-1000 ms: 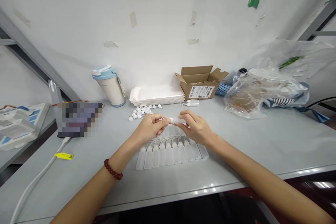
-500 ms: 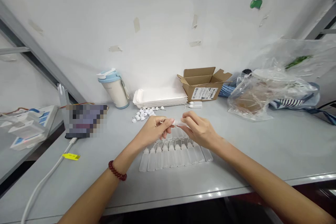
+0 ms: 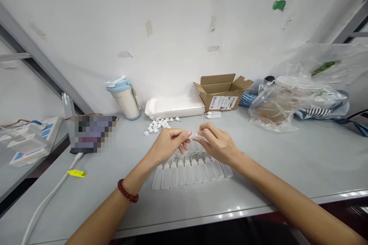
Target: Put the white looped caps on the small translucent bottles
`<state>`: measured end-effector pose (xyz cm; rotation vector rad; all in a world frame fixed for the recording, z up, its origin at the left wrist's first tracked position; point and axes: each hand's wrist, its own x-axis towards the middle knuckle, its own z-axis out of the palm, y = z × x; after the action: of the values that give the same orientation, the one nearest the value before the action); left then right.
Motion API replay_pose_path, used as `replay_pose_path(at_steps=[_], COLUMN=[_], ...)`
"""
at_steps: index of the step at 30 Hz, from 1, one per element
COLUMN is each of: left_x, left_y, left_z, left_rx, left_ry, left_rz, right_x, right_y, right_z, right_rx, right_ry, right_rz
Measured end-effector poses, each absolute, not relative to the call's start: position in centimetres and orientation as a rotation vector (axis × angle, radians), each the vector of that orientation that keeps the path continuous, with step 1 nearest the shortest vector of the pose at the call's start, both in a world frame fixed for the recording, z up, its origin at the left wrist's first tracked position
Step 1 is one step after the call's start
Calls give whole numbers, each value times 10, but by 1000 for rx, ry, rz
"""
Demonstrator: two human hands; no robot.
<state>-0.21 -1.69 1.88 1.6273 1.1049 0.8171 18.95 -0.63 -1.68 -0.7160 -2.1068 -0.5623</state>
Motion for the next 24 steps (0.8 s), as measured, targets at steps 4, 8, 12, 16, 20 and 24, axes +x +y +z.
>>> replay_pose_path(at_steps=[4,8,12,16,20,24], left_x=[-4,-5,-4,-5,-6,-4], left_y=[-17,-18,-18,-13,-13,-21], left_z=[17,17,14,12,13,15], left_rx=[1559,1674,1762,1707,1704,1823], left_ry=[1117,1108,1153,1178,1132,1106], left_rz=[705,844,881,739,728,751], right_x=[187,188,191,192,191,189], right_y=[-9,-7,-1,1,-3,-9], right_z=[-18,-21,-24,-26,-23,-14], right_rx=[-714,-719,-769,-802,-788,-903], right_ry=[-2126,-2164,-2177,-2174,-2133,-1991], right_rz=[-578,-384,-194,-60,46,332])
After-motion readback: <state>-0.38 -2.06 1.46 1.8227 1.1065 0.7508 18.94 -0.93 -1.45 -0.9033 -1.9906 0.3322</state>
